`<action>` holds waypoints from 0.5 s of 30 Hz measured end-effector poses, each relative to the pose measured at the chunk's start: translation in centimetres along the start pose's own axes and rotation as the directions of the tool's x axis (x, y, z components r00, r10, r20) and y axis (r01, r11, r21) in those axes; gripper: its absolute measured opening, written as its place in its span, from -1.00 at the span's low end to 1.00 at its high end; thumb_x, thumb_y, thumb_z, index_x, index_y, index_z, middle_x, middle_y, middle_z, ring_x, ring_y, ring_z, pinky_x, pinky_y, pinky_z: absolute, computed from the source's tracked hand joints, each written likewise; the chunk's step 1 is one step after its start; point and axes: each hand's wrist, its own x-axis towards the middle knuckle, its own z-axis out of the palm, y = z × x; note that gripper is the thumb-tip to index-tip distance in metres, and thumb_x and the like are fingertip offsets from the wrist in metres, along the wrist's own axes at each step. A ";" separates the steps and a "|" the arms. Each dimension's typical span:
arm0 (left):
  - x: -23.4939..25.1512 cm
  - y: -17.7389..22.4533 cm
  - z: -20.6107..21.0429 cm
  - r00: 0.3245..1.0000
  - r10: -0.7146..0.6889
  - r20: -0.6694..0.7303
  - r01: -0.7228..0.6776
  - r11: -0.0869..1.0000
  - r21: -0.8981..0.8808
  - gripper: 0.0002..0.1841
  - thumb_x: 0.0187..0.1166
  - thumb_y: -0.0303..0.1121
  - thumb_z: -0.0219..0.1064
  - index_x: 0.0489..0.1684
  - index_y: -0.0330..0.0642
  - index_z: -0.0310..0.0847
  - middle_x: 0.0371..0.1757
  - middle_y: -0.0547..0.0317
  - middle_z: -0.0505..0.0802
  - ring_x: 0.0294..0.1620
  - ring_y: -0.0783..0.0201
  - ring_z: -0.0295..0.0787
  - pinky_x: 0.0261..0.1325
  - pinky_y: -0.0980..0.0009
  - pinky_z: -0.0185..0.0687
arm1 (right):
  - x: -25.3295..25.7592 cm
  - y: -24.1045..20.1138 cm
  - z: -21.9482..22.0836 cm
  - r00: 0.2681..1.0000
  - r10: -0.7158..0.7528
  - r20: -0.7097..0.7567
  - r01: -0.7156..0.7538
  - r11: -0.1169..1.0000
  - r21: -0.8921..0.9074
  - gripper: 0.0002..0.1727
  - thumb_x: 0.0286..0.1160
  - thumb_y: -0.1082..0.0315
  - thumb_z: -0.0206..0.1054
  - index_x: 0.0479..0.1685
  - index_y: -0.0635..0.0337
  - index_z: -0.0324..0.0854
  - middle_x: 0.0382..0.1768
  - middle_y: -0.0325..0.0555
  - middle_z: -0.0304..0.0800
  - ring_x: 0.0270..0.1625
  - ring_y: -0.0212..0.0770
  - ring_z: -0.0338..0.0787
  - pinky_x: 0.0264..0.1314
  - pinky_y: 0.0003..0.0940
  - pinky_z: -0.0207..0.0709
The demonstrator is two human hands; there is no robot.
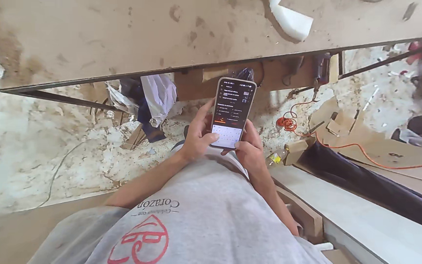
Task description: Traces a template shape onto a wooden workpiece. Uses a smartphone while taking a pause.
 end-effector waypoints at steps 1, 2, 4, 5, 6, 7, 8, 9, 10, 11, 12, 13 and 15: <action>0.0 0.0 0.0 1.000 0.003 0.003 -0.003 1.000 0.005 -0.09 0.33 -0.54 0.19 0.87 -0.12 -0.09 0.27 0.03 0.80 0.09 0.24 0.86 0.14 0.25 0.85 | 0.0 0.0 0.0 1.000 0.000 -0.009 0.000 1.000 -0.003 -0.32 0.41 0.58 -0.02 0.66 0.23 0.13 0.23 0.10 0.75 0.03 0.03 0.90 -0.24 -0.02 0.87; 0.0 0.0 0.0 1.000 0.007 0.008 -0.007 1.000 0.013 -0.09 0.33 -0.55 0.18 0.87 -0.13 -0.09 0.28 0.02 0.79 0.11 0.22 0.85 0.15 0.24 0.84 | -0.1 0.1 0.1 1.000 0.001 -0.027 -0.001 1.000 -0.009 -0.35 0.44 0.59 -0.03 0.65 0.23 0.14 0.22 0.11 0.76 0.02 0.03 0.91 -0.25 -0.02 0.88; 0.1 -0.1 -0.1 1.000 0.008 0.013 -0.008 1.000 0.027 -0.09 0.33 -0.55 0.18 0.87 -0.14 -0.09 0.27 0.02 0.79 0.10 0.22 0.86 0.14 0.24 0.85 | -0.1 0.2 0.2 0.998 0.006 -0.061 -0.007 1.000 -0.017 -0.37 0.47 0.59 -0.02 0.64 0.24 0.15 0.19 0.10 0.77 0.00 0.03 0.92 -0.28 -0.03 0.88; 0.1 -0.2 -0.1 1.000 0.006 0.016 -0.006 1.000 0.027 -0.09 0.33 -0.54 0.18 0.87 -0.14 -0.09 0.26 0.02 0.79 0.10 0.23 0.86 0.14 0.24 0.85 | -0.1 0.2 0.2 0.998 0.010 -0.061 -0.011 1.000 -0.012 -0.36 0.47 0.59 0.00 0.65 0.25 0.12 0.21 0.10 0.76 0.01 0.03 0.91 -0.27 -0.03 0.89; 0.1 -0.2 -0.1 1.000 0.004 0.023 -0.005 1.000 0.025 -0.09 0.33 -0.54 0.18 0.88 -0.15 -0.10 0.27 0.02 0.79 0.11 0.23 0.86 0.16 0.24 0.85 | -0.2 0.1 0.2 0.998 0.013 -0.057 -0.013 1.000 -0.007 -0.34 0.47 0.58 0.01 0.67 0.26 0.10 0.23 0.11 0.75 0.03 0.04 0.91 -0.26 -0.03 0.88; 0.1 -0.2 -0.1 1.000 0.001 0.031 -0.002 1.000 0.022 -0.08 0.33 -0.54 0.19 0.88 -0.16 -0.12 0.29 0.02 0.79 0.13 0.23 0.85 0.17 0.24 0.84 | -0.2 0.1 0.2 0.998 0.016 -0.062 -0.017 1.000 -0.009 -0.34 0.47 0.58 0.00 0.67 0.27 0.10 0.23 0.12 0.75 0.03 0.04 0.91 -0.27 -0.03 0.88; 0.1 -0.2 -0.1 0.999 -0.004 0.035 0.003 1.000 0.023 -0.07 0.33 -0.53 0.19 0.88 -0.15 -0.13 0.30 0.02 0.78 0.14 0.23 0.85 0.18 0.25 0.84 | -0.2 0.1 0.2 0.997 0.016 -0.070 -0.017 1.000 -0.012 -0.35 0.47 0.59 0.00 0.66 0.27 0.11 0.21 0.12 0.75 0.02 0.05 0.91 -0.28 -0.03 0.88; 0.1 -0.2 -0.1 0.999 -0.007 0.037 0.006 1.000 0.022 -0.08 0.33 -0.54 0.18 0.88 -0.16 -0.12 0.29 0.01 0.78 0.13 0.23 0.85 0.18 0.25 0.83 | -0.2 0.1 0.2 0.997 0.011 -0.070 -0.012 1.000 -0.017 -0.36 0.47 0.59 0.00 0.65 0.27 0.11 0.20 0.13 0.76 0.02 0.05 0.91 -0.28 -0.03 0.88; 0.1 -0.1 -0.1 0.999 -0.009 0.036 0.008 1.000 0.023 -0.09 0.33 -0.54 0.17 0.88 -0.15 -0.11 0.28 0.01 0.79 0.12 0.23 0.85 0.17 0.25 0.83 | -0.3 0.1 0.2 0.998 0.007 -0.063 -0.008 1.000 -0.017 -0.35 0.47 0.59 0.01 0.65 0.26 0.11 0.20 0.13 0.76 0.02 0.05 0.91 -0.27 -0.02 0.88; 0.1 -0.1 -0.1 0.999 -0.006 0.038 0.005 1.000 0.022 -0.10 0.33 -0.54 0.15 0.88 -0.15 -0.10 0.27 0.01 0.79 0.11 0.24 0.85 0.16 0.25 0.83 | -0.3 0.1 0.1 0.999 0.003 -0.049 -0.003 1.000 -0.012 -0.35 0.46 0.58 0.01 0.65 0.25 0.11 0.21 0.12 0.75 0.02 0.04 0.91 -0.26 -0.02 0.88; 0.1 -0.2 -0.1 0.999 -0.003 0.044 0.002 1.000 0.015 -0.10 0.34 -0.54 0.13 0.88 -0.15 -0.10 0.26 0.00 0.79 0.10 0.24 0.85 0.16 0.25 0.83 | -0.3 0.1 0.0 0.999 -0.001 -0.037 0.001 1.000 -0.005 -0.34 0.44 0.57 0.02 0.65 0.25 0.10 0.22 0.12 0.75 0.02 0.05 0.91 -0.26 -0.02 0.88; 0.2 -0.2 -0.2 0.999 0.002 0.052 -0.002 1.000 0.006 -0.11 0.35 -0.55 0.10 0.88 -0.15 -0.11 0.25 -0.01 0.79 0.10 0.23 0.85 0.17 0.24 0.82 | -0.3 0.1 0.0 0.999 -0.002 -0.032 0.002 1.000 0.001 -0.33 0.43 0.56 0.02 0.65 0.24 0.10 0.23 0.12 0.75 0.02 0.05 0.91 -0.25 -0.01 0.88; 0.2 -0.2 -0.3 0.998 0.007 0.062 -0.007 1.000 -0.001 -0.12 0.35 -0.55 0.05 0.89 -0.14 -0.11 0.25 -0.01 0.79 0.09 0.24 0.84 0.16 0.24 0.82 | -0.3 0.0 0.0 1.000 0.001 -0.025 -0.001 1.000 0.002 -0.32 0.42 0.56 0.02 0.66 0.23 0.10 0.24 0.12 0.74 0.04 0.05 0.90 -0.24 -0.01 0.88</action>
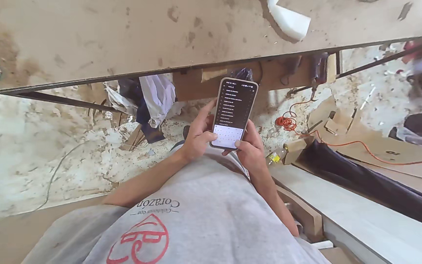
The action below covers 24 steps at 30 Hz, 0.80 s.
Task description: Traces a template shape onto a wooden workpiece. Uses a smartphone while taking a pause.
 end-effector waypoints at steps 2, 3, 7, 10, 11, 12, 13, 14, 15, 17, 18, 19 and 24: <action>0.1 0.1 0.0 1.000 0.000 0.003 0.000 1.000 0.004 -0.12 0.33 -0.55 0.03 0.89 -0.14 -0.10 0.28 -0.02 0.78 0.09 0.24 0.84 0.15 0.24 0.81 | 0.0 0.0 -0.1 1.000 0.000 0.006 0.000 1.000 0.004 -0.31 0.42 0.56 0.04 0.67 0.22 0.10 0.25 0.12 0.74 0.05 0.06 0.90 -0.23 -0.01 0.88; 0.1 0.2 0.0 1.000 -0.002 0.003 0.002 1.000 0.005 -0.11 0.32 -0.55 0.03 0.88 -0.15 -0.10 0.30 -0.03 0.77 0.10 0.23 0.84 0.16 0.24 0.81 | 0.1 -0.1 -0.1 1.000 0.001 0.004 -0.001 1.000 0.006 -0.31 0.41 0.56 0.04 0.68 0.22 0.10 0.25 0.12 0.74 0.05 0.06 0.90 -0.23 0.00 0.88; 0.3 0.4 0.1 1.000 -0.014 -0.004 0.014 1.000 -0.002 -0.10 0.30 -0.58 0.06 0.88 -0.15 -0.08 0.29 -0.04 0.77 0.11 0.22 0.84 0.16 0.23 0.82 | 0.2 -0.1 -0.2 1.000 0.004 0.005 -0.004 1.000 0.007 -0.32 0.41 0.56 0.04 0.66 0.22 0.10 0.23 0.10 0.75 0.04 0.05 0.90 -0.24 -0.02 0.88; 0.4 0.3 0.1 1.000 -0.009 -0.007 0.009 1.000 0.005 -0.10 0.30 -0.57 0.06 0.88 -0.16 -0.09 0.29 -0.05 0.77 0.11 0.21 0.84 0.16 0.23 0.82 | 0.3 -0.3 -0.3 1.000 0.006 0.014 -0.007 1.000 0.011 -0.32 0.41 0.55 0.03 0.66 0.22 0.11 0.23 0.11 0.75 0.03 0.05 0.90 -0.24 -0.02 0.88; 0.4 0.3 0.1 1.000 -0.008 -0.010 0.009 1.000 0.006 -0.10 0.30 -0.58 0.06 0.88 -0.16 -0.09 0.29 -0.04 0.78 0.10 0.22 0.84 0.16 0.23 0.82 | 0.3 -0.3 -0.4 1.000 0.006 0.015 -0.007 1.000 0.013 -0.32 0.41 0.55 0.03 0.66 0.22 0.10 0.23 0.11 0.74 0.03 0.05 0.90 -0.25 -0.02 0.88; 0.4 0.3 0.1 1.000 -0.007 -0.011 0.007 1.000 0.006 -0.10 0.30 -0.58 0.05 0.88 -0.17 -0.10 0.28 -0.04 0.78 0.10 0.23 0.84 0.16 0.24 0.82 | 0.3 -0.3 -0.4 1.000 0.007 0.016 -0.007 1.000 0.014 -0.31 0.40 0.55 0.03 0.67 0.22 0.10 0.24 0.12 0.74 0.03 0.05 0.90 -0.24 -0.02 0.88; 0.5 0.3 0.1 1.000 -0.006 -0.009 0.006 1.000 0.005 -0.10 0.29 -0.58 0.05 0.88 -0.17 -0.10 0.28 -0.04 0.78 0.10 0.22 0.84 0.16 0.23 0.82 | 0.4 -0.4 -0.4 1.000 0.007 0.018 -0.008 1.000 0.014 -0.30 0.40 0.56 0.04 0.67 0.22 0.10 0.24 0.12 0.74 0.03 0.05 0.90 -0.24 -0.02 0.88; 0.5 0.2 0.2 1.000 -0.005 -0.007 0.005 1.000 0.002 -0.09 0.29 -0.59 0.05 0.88 -0.16 -0.10 0.28 -0.04 0.78 0.10 0.22 0.84 0.16 0.23 0.82 | 0.4 -0.4 -0.5 1.000 0.007 0.019 -0.007 1.000 0.014 -0.30 0.40 0.56 0.04 0.67 0.22 0.09 0.25 0.12 0.74 0.03 0.05 0.90 -0.23 -0.02 0.88; 0.5 0.2 0.2 1.000 -0.005 -0.002 0.005 1.000 0.002 -0.09 0.29 -0.58 0.06 0.88 -0.16 -0.10 0.28 -0.05 0.78 0.11 0.21 0.84 0.16 0.22 0.82 | 0.4 -0.4 -0.5 1.000 0.007 0.020 -0.007 1.000 0.013 -0.29 0.39 0.56 0.05 0.67 0.23 0.09 0.25 0.12 0.74 0.04 0.05 0.90 -0.23 -0.02 0.88; 0.5 0.3 0.2 1.000 0.006 -0.014 -0.005 0.999 0.036 -0.13 0.31 -0.57 0.08 0.85 -0.19 -0.06 0.23 -0.03 0.81 0.08 0.21 0.86 0.14 0.21 0.84 | 0.4 -0.4 -0.6 1.000 0.001 0.020 -0.001 1.000 0.001 -0.29 0.37 0.56 0.06 0.66 0.25 0.10 0.24 0.12 0.74 0.04 0.06 0.90 -0.24 0.00 0.88; 0.6 0.5 0.2 0.999 0.024 -0.040 -0.020 0.995 0.093 -0.18 0.35 -0.55 0.10 0.82 -0.22 0.01 0.17 0.01 0.83 0.03 0.24 0.87 0.08 0.24 0.85 | 0.4 -0.4 -0.6 1.000 -0.001 0.019 0.001 1.000 -0.005 -0.31 0.36 0.56 0.07 0.64 0.26 0.12 0.23 0.13 0.74 0.04 0.07 0.90 -0.24 0.00 0.88; 0.6 0.7 0.3 0.995 0.053 -0.081 -0.038 0.983 0.177 -0.25 0.38 -0.51 0.11 0.76 -0.26 0.13 0.09 0.07 0.86 -0.05 0.30 0.87 -0.02 0.30 0.85 | 0.4 -0.4 -0.6 1.000 -0.001 0.017 0.001 1.000 -0.017 -0.32 0.36 0.55 0.08 0.61 0.27 0.13 0.22 0.12 0.75 0.04 0.06 0.90 -0.25 -0.01 0.88; 3.6 2.5 -0.3 0.961 0.203 -0.186 -0.137 0.939 0.315 -0.48 0.53 -0.51 0.07 0.54 -0.39 0.38 0.05 0.06 0.87 -0.13 0.33 0.84 -0.14 0.35 0.81 | 0.1 -0.1 -0.6 0.999 0.011 0.040 -0.009 0.998 -0.060 -0.32 0.32 0.56 0.09 0.60 0.27 0.17 0.21 0.06 0.77 0.04 0.00 0.90 -0.30 -0.07 0.87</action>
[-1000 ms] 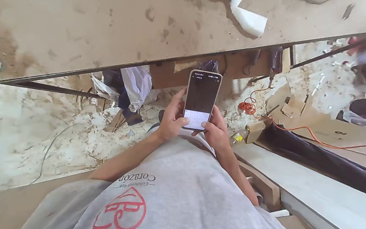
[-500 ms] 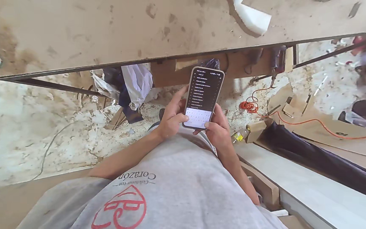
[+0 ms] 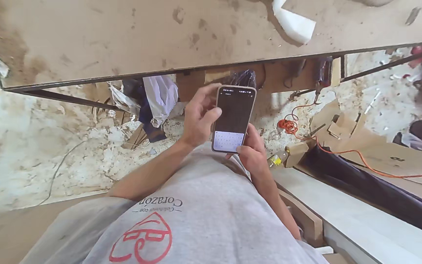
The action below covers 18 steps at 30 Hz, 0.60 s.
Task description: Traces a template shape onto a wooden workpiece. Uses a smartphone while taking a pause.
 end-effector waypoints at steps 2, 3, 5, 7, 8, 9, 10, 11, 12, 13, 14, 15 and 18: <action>1.4 0.7 0.3 0.999 -0.017 -0.027 0.016 0.998 -0.060 -0.51 0.52 -0.56 0.10 0.49 -0.39 0.45 0.04 0.01 0.87 -0.11 0.30 0.86 -0.04 0.33 0.85 | 0.0 0.2 0.2 1.000 0.010 0.014 -0.010 1.000 -0.001 -0.29 0.31 0.57 0.09 0.62 0.30 0.13 0.23 0.08 0.76 0.06 0.01 0.90 -0.28 -0.05 0.87; 1.8 1.1 0.5 0.999 -0.024 -0.042 0.020 0.996 -0.081 -0.55 0.52 -0.59 0.11 0.43 -0.39 0.51 0.02 0.00 0.87 -0.14 0.31 0.87 -0.07 0.35 0.87 | 0.0 0.2 0.4 1.000 0.012 0.020 -0.012 1.000 0.006 -0.29 0.32 0.57 0.09 0.62 0.30 0.11 0.24 0.09 0.75 0.07 0.02 0.90 -0.26 -0.03 0.88; 2.1 1.4 0.9 0.998 -0.035 -0.048 0.030 0.994 -0.108 -0.56 0.49 -0.65 0.09 0.36 -0.41 0.57 -0.01 0.00 0.88 -0.18 0.32 0.88 -0.11 0.37 0.88 | 0.0 0.2 0.4 1.000 -0.001 0.019 0.001 1.000 0.015 -0.31 0.31 0.57 0.09 0.60 0.29 0.13 0.23 0.08 0.75 0.06 0.02 0.90 -0.27 -0.03 0.88; 2.1 1.4 0.9 0.999 -0.034 -0.038 0.029 0.994 -0.109 -0.55 0.48 -0.66 0.05 0.36 -0.41 0.58 0.00 0.00 0.88 -0.16 0.34 0.88 -0.08 0.39 0.87 | -0.1 0.2 0.4 1.000 -0.011 0.015 0.011 1.000 0.015 -0.31 0.31 0.57 0.09 0.59 0.28 0.14 0.23 0.06 0.75 0.06 0.00 0.90 -0.28 -0.04 0.88; 2.1 1.4 1.0 0.999 -0.028 -0.039 0.024 0.995 -0.101 -0.55 0.48 -0.67 0.04 0.34 -0.42 0.59 -0.02 0.01 0.88 -0.17 0.35 0.87 -0.08 0.40 0.86 | -0.1 0.2 0.3 1.000 -0.014 0.012 0.014 1.000 0.015 -0.31 0.31 0.57 0.10 0.59 0.28 0.14 0.23 0.06 0.75 0.07 0.01 0.90 -0.28 -0.04 0.88; 2.1 1.5 1.0 0.999 -0.029 -0.040 0.025 0.995 -0.094 -0.56 0.48 -0.66 0.05 0.33 -0.41 0.59 -0.03 0.02 0.88 -0.17 0.36 0.87 -0.08 0.41 0.86 | -0.2 0.2 0.3 1.000 -0.015 0.011 0.014 1.000 0.018 -0.31 0.31 0.57 0.10 0.59 0.29 0.14 0.24 0.06 0.75 0.08 0.01 0.89 -0.28 -0.04 0.88; 2.1 1.5 1.1 0.999 -0.029 -0.042 0.025 0.995 -0.092 -0.57 0.48 -0.66 0.06 0.32 -0.41 0.60 -0.04 0.02 0.88 -0.18 0.36 0.87 -0.09 0.42 0.86 | -0.2 0.3 0.3 1.000 -0.015 0.012 0.015 1.000 0.020 -0.31 0.31 0.56 0.11 0.59 0.28 0.14 0.25 0.06 0.75 0.08 0.01 0.89 -0.28 -0.04 0.88; 2.1 1.5 1.1 0.999 -0.023 -0.044 0.019 0.995 -0.093 -0.58 0.48 -0.66 0.07 0.31 -0.42 0.61 -0.04 0.02 0.89 -0.18 0.37 0.87 -0.10 0.43 0.86 | -0.2 0.3 0.3 1.000 -0.019 0.013 0.019 1.000 0.020 -0.31 0.32 0.56 0.12 0.58 0.28 0.15 0.25 0.06 0.75 0.08 0.01 0.90 -0.28 -0.04 0.88; 2.2 1.5 1.1 0.999 -0.017 -0.043 0.013 0.995 -0.099 -0.59 0.49 -0.66 0.05 0.29 -0.42 0.61 -0.04 0.03 0.89 -0.18 0.37 0.87 -0.09 0.43 0.86 | -0.2 0.3 0.3 1.000 -0.022 0.017 0.022 1.000 0.017 -0.32 0.32 0.55 0.12 0.58 0.28 0.15 0.25 0.05 0.75 0.08 0.01 0.90 -0.28 -0.04 0.88; 2.3 1.4 1.0 0.999 -0.010 -0.038 0.006 0.994 -0.112 -0.58 0.51 -0.66 0.01 0.29 -0.43 0.62 -0.03 0.03 0.88 -0.17 0.37 0.87 -0.09 0.43 0.85 | -0.2 0.3 0.2 1.000 -0.025 0.019 0.025 1.000 0.017 -0.32 0.32 0.54 0.12 0.58 0.27 0.15 0.24 0.05 0.75 0.08 0.01 0.90 -0.28 -0.04 0.88; 2.4 1.2 0.9 0.999 -0.005 -0.033 0.001 0.993 -0.122 -0.56 0.53 -0.65 -0.04 0.29 -0.44 0.62 -0.02 0.02 0.88 -0.18 0.38 0.85 -0.10 0.43 0.83 | -0.2 0.2 0.3 0.999 -0.029 0.018 0.029 0.999 0.016 -0.32 0.32 0.53 0.13 0.58 0.27 0.15 0.24 0.05 0.75 0.08 0.01 0.90 -0.29 -0.03 0.88; 2.4 1.1 0.9 1.000 -0.001 -0.031 -0.003 0.992 -0.128 -0.55 0.54 -0.63 -0.08 0.29 -0.44 0.63 -0.02 0.03 0.88 -0.18 0.38 0.84 -0.11 0.43 0.82 | -0.3 0.2 0.3 0.999 -0.029 0.020 0.028 0.999 0.018 -0.32 0.32 0.53 0.13 0.58 0.28 0.15 0.24 0.05 0.75 0.08 0.01 0.90 -0.29 -0.03 0.87; 2.6 0.8 0.7 0.999 0.026 -0.026 -0.030 0.991 -0.134 -0.52 0.57 -0.62 -0.16 0.29 -0.45 0.65 0.03 0.02 0.88 -0.15 0.38 0.84 -0.08 0.41 0.83 | -0.3 0.1 0.3 0.999 -0.024 0.023 0.023 0.999 0.032 -0.32 0.32 0.55 0.12 0.58 0.29 0.13 0.24 0.03 0.75 0.08 0.01 0.90 -0.28 -0.03 0.88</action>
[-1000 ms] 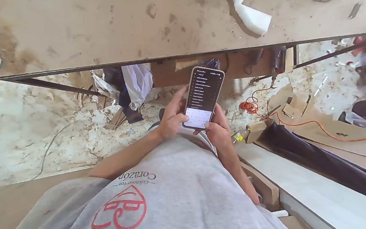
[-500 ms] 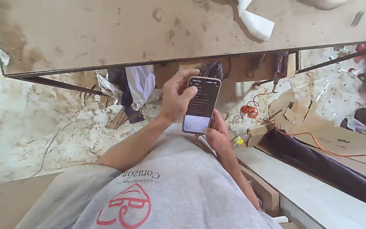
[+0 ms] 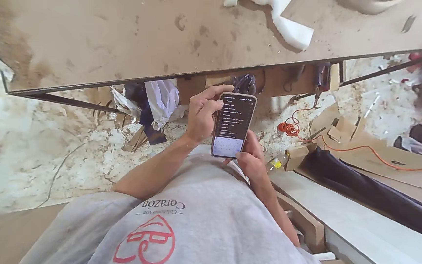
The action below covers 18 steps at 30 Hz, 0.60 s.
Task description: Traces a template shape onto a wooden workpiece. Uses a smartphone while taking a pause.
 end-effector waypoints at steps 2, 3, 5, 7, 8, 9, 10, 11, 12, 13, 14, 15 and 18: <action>0.0 -0.1 -0.1 1.000 0.015 0.003 -0.015 1.000 0.009 -0.50 0.56 -0.62 -0.17 0.30 -0.45 0.65 0.07 0.02 0.88 -0.13 0.40 0.84 -0.07 0.42 0.82 | -0.1 0.0 0.1 1.000 0.004 -0.008 -0.004 1.000 0.003 -0.31 0.31 0.56 0.12 0.58 0.29 0.12 0.24 0.01 0.76 0.08 -0.01 0.90 -0.28 -0.03 0.88; -0.1 -0.1 0.0 1.000 0.016 -0.001 -0.016 1.000 0.009 -0.50 0.55 -0.62 -0.17 0.31 -0.45 0.65 0.08 0.02 0.88 -0.14 0.40 0.84 -0.08 0.43 0.81 | -0.1 0.0 0.2 1.000 0.004 -0.011 -0.004 1.000 0.004 -0.31 0.31 0.55 0.12 0.58 0.29 0.12 0.24 0.01 0.76 0.08 -0.01 0.90 -0.29 -0.03 0.88; -0.2 -0.2 -0.1 1.000 0.024 0.012 -0.024 1.000 0.000 -0.49 0.56 -0.63 -0.17 0.36 -0.45 0.61 0.16 0.01 0.85 -0.07 0.39 0.83 0.00 0.41 0.82 | -0.2 0.0 0.2 1.000 0.006 -0.014 -0.005 1.000 0.002 -0.31 0.31 0.56 0.12 0.58 0.29 0.12 0.25 0.02 0.75 0.09 0.01 0.90 -0.30 -0.02 0.88; -0.2 -0.2 -0.1 0.999 0.033 0.020 -0.033 0.999 -0.007 -0.49 0.56 -0.64 -0.17 0.38 -0.46 0.60 0.21 -0.02 0.83 -0.03 0.37 0.84 0.05 0.39 0.82 | -0.2 -0.1 0.3 1.000 0.007 -0.016 -0.007 1.000 0.007 -0.31 0.31 0.56 0.12 0.57 0.28 0.12 0.26 0.01 0.75 0.09 0.01 0.90 -0.30 -0.01 0.88; -0.2 -0.2 0.0 0.999 0.033 0.021 -0.033 0.999 -0.003 -0.49 0.56 -0.64 -0.17 0.38 -0.46 0.60 0.21 -0.02 0.84 -0.03 0.37 0.84 0.06 0.39 0.82 | -0.2 -0.1 0.3 1.000 0.009 -0.017 -0.008 1.000 0.011 -0.31 0.31 0.56 0.13 0.58 0.28 0.12 0.25 0.00 0.76 0.09 0.00 0.90 -0.30 -0.02 0.88; -0.2 -0.1 0.0 0.999 0.031 0.021 -0.031 1.000 0.001 -0.49 0.56 -0.63 -0.17 0.37 -0.45 0.61 0.19 -0.01 0.84 -0.03 0.37 0.84 0.06 0.39 0.82 | -0.2 -0.1 0.3 1.000 0.010 -0.016 -0.010 1.000 0.016 -0.31 0.31 0.55 0.13 0.58 0.27 0.11 0.25 -0.01 0.76 0.08 -0.01 0.90 -0.30 -0.03 0.88; -0.2 -0.1 -0.1 0.999 0.030 0.023 -0.030 1.000 0.004 -0.49 0.56 -0.63 -0.17 0.37 -0.45 0.61 0.21 -0.02 0.84 -0.01 0.36 0.84 0.08 0.38 0.81 | -0.2 -0.1 0.3 1.000 0.008 -0.013 -0.008 1.000 0.023 -0.32 0.32 0.56 0.13 0.58 0.27 0.11 0.24 -0.01 0.76 0.08 -0.01 0.91 -0.30 -0.04 0.88; -0.2 -0.1 -0.1 0.999 0.031 0.025 -0.031 0.999 0.006 -0.49 0.56 -0.63 -0.18 0.37 -0.45 0.61 0.22 -0.02 0.84 0.00 0.36 0.84 0.10 0.38 0.81 | -0.2 -0.1 0.3 1.000 0.004 -0.008 -0.004 1.000 0.025 -0.32 0.33 0.56 0.13 0.57 0.27 0.11 0.25 -0.01 0.76 0.07 -0.02 0.91 -0.30 -0.04 0.88; -0.2 -0.1 -0.1 0.999 0.034 0.027 -0.034 0.999 0.005 -0.49 0.56 -0.63 -0.18 0.37 -0.46 0.61 0.22 -0.03 0.84 0.01 0.36 0.84 0.10 0.38 0.81 | -0.2 -0.1 0.2 1.000 0.000 -0.006 0.000 1.000 0.025 -0.32 0.33 0.56 0.12 0.57 0.26 0.11 0.25 -0.01 0.77 0.06 -0.02 0.91 -0.31 -0.05 0.88; -0.2 -0.1 -0.1 0.999 0.035 0.030 -0.035 0.999 0.000 -0.48 0.56 -0.63 -0.18 0.37 -0.47 0.60 0.22 -0.03 0.84 0.01 0.35 0.84 0.10 0.37 0.81 | -0.2 -0.1 0.2 1.000 -0.003 -0.007 0.004 1.000 0.026 -0.32 0.33 0.56 0.12 0.57 0.26 0.11 0.24 -0.01 0.77 0.05 -0.01 0.92 -0.31 -0.04 0.88; -0.2 -0.1 0.0 0.999 0.035 0.031 -0.034 0.999 -0.005 -0.48 0.55 -0.63 -0.19 0.37 -0.47 0.60 0.21 -0.03 0.84 0.00 0.35 0.85 0.09 0.36 0.82 | -0.3 -0.1 0.3 1.000 -0.005 -0.011 0.005 1.000 0.027 -0.33 0.33 0.56 0.13 0.56 0.26 0.12 0.23 0.00 0.78 0.04 -0.01 0.92 -0.33 -0.04 0.88; -0.3 -0.1 0.0 0.999 0.031 0.033 -0.030 1.000 -0.008 -0.48 0.55 -0.64 -0.19 0.38 -0.47 0.59 0.20 -0.04 0.84 -0.01 0.35 0.85 0.08 0.36 0.83 | -0.3 -0.1 0.3 1.000 -0.005 -0.013 0.005 1.000 0.025 -0.33 0.33 0.56 0.13 0.56 0.26 0.13 0.23 -0.01 0.78 0.04 -0.01 0.92 -0.33 -0.05 0.88; -0.2 -0.2 -0.1 0.999 0.024 0.038 -0.024 1.000 0.001 -0.47 0.55 -0.64 -0.18 0.39 -0.46 0.59 0.19 -0.03 0.85 -0.03 0.35 0.85 0.06 0.37 0.83 | -0.2 -0.1 0.2 1.000 -0.004 -0.010 0.004 1.000 0.026 -0.33 0.32 0.57 0.12 0.56 0.26 0.12 0.23 -0.01 0.78 0.04 -0.02 0.92 -0.32 -0.05 0.88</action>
